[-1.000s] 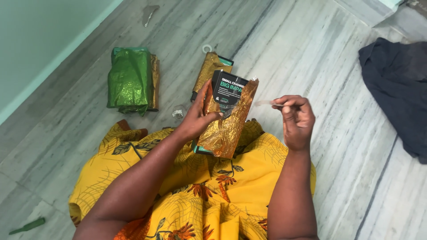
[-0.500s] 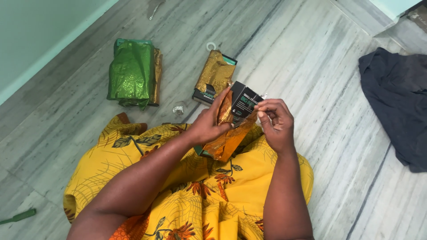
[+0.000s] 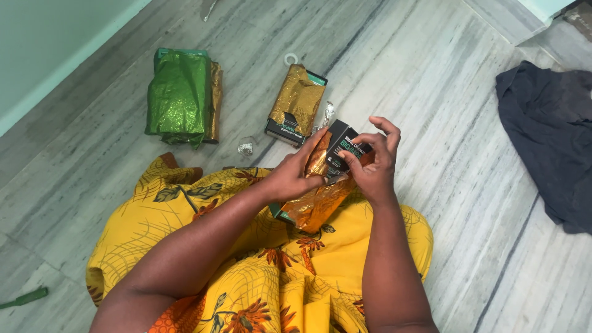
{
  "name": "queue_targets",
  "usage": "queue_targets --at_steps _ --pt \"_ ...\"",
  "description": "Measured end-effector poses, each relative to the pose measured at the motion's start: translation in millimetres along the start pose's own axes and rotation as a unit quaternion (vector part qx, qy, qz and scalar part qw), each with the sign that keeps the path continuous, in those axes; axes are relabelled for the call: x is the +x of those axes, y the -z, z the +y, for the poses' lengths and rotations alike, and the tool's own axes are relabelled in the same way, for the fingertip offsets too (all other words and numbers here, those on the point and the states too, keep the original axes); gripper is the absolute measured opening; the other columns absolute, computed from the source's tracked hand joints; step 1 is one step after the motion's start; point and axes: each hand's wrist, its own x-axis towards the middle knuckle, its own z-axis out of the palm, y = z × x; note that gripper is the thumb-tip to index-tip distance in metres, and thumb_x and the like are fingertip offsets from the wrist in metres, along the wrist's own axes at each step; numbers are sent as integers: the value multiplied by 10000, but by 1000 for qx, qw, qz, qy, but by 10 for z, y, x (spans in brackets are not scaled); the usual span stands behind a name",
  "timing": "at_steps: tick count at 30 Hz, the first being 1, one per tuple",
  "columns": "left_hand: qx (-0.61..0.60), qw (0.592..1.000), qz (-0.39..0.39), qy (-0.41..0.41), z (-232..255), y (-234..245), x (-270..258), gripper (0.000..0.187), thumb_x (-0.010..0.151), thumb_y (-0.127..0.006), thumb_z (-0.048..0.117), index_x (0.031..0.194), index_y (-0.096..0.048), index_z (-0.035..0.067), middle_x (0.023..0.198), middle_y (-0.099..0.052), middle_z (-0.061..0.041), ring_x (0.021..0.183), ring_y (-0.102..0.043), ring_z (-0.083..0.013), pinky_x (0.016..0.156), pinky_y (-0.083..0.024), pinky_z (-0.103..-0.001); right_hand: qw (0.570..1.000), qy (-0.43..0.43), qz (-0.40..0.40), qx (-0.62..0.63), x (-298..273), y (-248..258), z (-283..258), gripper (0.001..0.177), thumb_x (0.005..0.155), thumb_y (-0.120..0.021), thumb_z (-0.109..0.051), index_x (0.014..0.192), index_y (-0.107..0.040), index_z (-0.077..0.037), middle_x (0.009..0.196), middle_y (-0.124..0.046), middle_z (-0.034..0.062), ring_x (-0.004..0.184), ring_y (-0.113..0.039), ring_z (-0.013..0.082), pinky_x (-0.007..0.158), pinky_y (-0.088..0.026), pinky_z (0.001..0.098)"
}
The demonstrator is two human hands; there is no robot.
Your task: The person sits on the floor and wraps several small rectangular boxes with green and gold metallic wrapping paper. They fold the paper around each box, smooth the edges, and secure the packages with clear tape, stacking the finished gifts nearby.
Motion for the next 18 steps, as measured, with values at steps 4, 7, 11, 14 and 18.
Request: queue_targets --at_steps 4,7,11,14,18 --pt "-32 999 -2 -10 -126 -40 29 1054 828 -760 286 1643 -100 181 1480 -542 -249 1325 -590 -364 1106 -451 -442 988 -83 0 133 10 -64 40 584 812 -900 -101 1260 -528 -51 1431 -433 77 1102 -567 153 962 -580 317" --pt "28 999 10 23 -168 -58 47 1029 854 -781 503 1588 -174 113 1392 -586 -259 1299 -591 -368 1085 -443 -460 980 -176 -43 81 23 -36 9 679 700 -946 -128 1236 -534 -63 1266 -570 69 1016 -587 141 847 -544 308" --pt "121 986 32 110 -145 -123 60 1003 785 -734 672 1467 -311 69 1170 -705 -246 1071 -721 -364 946 -557 -468 981 -175 -82 -8 34 -50 -48 712 590 -1003 -169 1156 -580 -78 1122 -700 35 897 -661 142 791 -508 308" --pt "163 975 41 148 -86 -161 76 955 778 -725 678 1416 -353 72 1078 -747 -228 948 -760 -350 873 -592 -460 969 -229 -91 -23 33 -95 -40 697 553 -999 -190 1115 -597 -92 1090 -701 31 871 -669 155 710 -523 317" --pt "126 974 43 186 -1 -154 87 833 841 -679 616 1407 -370 90 1032 -765 -229 862 -786 -319 813 -621 -430 987 -157 -16 39 -14 -75 75 515 778 -920 -183 1189 -620 -106 1181 -665 29 974 -661 154 857 -551 322"
